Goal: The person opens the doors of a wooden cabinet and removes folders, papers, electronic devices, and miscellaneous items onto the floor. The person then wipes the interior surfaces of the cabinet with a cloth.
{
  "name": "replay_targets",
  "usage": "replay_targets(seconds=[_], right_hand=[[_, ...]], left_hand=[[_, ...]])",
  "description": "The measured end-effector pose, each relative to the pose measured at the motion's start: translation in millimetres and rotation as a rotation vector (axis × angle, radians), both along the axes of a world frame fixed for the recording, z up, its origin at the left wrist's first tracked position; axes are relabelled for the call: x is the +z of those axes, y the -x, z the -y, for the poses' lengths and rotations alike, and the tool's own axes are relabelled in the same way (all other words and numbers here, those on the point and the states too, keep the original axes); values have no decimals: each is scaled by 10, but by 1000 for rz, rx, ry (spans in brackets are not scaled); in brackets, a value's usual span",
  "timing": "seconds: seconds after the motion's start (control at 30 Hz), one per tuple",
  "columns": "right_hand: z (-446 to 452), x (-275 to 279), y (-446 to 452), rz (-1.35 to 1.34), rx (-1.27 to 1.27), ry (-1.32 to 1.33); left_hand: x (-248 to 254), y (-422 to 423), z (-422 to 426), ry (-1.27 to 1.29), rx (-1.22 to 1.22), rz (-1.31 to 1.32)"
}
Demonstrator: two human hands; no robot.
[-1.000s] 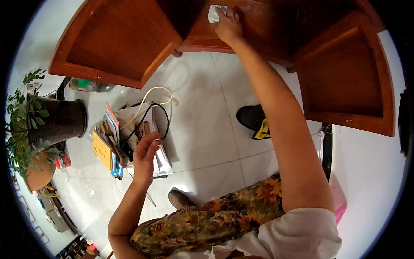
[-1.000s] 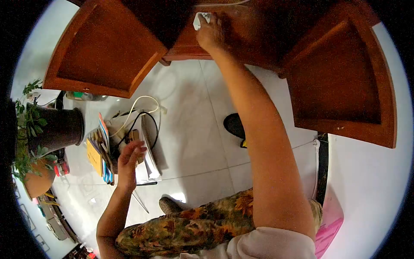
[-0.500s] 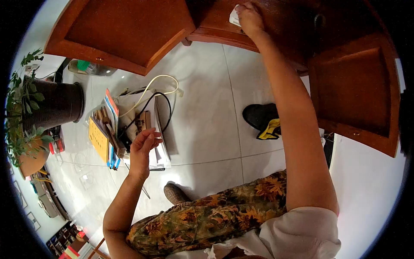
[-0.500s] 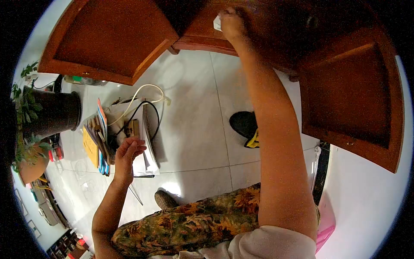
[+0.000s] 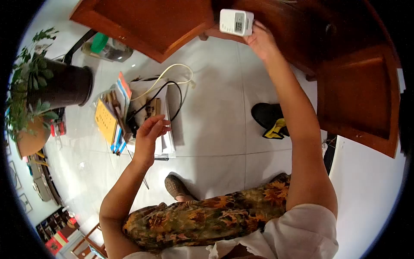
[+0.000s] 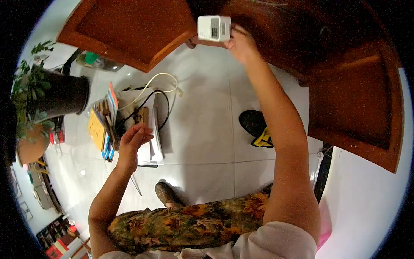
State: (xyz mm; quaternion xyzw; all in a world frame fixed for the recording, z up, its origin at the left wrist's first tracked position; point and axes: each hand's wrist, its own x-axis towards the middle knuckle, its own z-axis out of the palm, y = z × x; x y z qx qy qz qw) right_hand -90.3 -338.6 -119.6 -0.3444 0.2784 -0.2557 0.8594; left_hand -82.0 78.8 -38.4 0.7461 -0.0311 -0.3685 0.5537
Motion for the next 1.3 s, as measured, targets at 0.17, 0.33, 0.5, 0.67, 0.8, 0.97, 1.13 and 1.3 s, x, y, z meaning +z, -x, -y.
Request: replay_targets(seconds=[0.17,0.33,0.5,0.67,0.8,0.97,1.13,1.3], right_hand=[[-1057,37,12,94,397,-346],[-1957,9,87,227,679,-462],[-2419,32,167,193,800,-527],[-2543,138,210,202,880,-411],[-2467,198,215,77,938,-276],[-2348,22,280,-71,902,-184],[-2333,-86,303,-111,866,-197],[-2350,-185,312,-105,879,-199]], left_hand=[[39,-11,-4,88,-12,66],[190,-57,75,-69,-156,830],[381,-81,61,-181,-419,1034],[431,-91,-78,-150,-240,1058],[399,-404,-454,-227,8,1076],[428,-685,-821,-148,380,865],[345,-726,-1018,-269,420,767],[395,-730,-947,-298,324,772]])
